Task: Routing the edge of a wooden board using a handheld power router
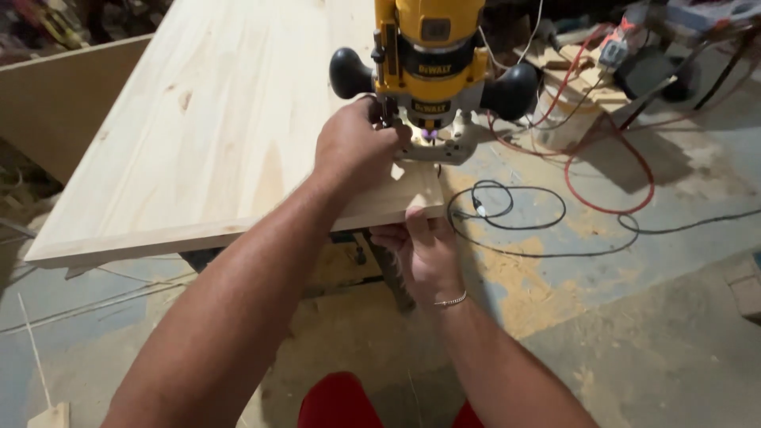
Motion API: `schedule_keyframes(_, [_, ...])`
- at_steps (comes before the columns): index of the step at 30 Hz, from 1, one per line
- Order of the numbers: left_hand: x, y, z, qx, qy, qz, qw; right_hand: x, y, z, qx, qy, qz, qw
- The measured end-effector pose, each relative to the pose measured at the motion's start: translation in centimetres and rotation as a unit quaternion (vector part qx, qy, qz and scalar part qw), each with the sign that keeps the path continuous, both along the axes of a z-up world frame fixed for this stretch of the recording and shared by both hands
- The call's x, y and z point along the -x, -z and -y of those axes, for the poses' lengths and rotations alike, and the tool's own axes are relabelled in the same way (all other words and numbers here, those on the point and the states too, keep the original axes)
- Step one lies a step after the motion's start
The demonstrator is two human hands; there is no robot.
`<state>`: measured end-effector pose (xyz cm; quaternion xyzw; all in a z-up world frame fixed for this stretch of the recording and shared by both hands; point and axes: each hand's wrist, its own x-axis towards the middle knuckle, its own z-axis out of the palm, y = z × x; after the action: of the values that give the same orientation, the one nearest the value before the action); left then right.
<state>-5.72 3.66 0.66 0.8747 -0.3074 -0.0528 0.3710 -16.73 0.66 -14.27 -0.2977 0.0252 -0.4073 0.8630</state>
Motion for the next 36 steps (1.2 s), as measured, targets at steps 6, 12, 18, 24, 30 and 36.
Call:
schedule_keyframes(6, [2.0,-0.9,-0.8,-0.016,0.010,-0.013,1.000,0.4,-1.4,-0.5,0.000,0.001,-0.016,1.000])
schedule_keyframes(12, [2.0,-0.8,-0.6,-0.027,0.025,-0.013,0.999,0.2,-1.4,-0.9,-0.018,0.033,-0.092,0.995])
schedule_keyframes(18, [3.8,-4.1,-1.8,-0.055,0.006,-0.093,0.994,0.0,0.8,-0.1,0.056,0.001,-0.130,0.990])
schedule_keyframes(24, [2.1,-1.7,-1.3,-0.055,0.000,0.003,0.998,-1.0,2.9,0.4,0.048,0.007,-0.115,0.992])
schedule_keyframes(30, [2.7,-2.4,-1.5,-0.055,0.005,-0.013,0.998,-0.8,2.7,0.2,0.064,0.016,-0.124,0.990])
schedule_keyframes(36, [3.3,-2.7,-1.8,-0.057,0.007,-0.027,0.998,-0.4,2.1,0.1,0.041,0.002,-0.129,0.991])
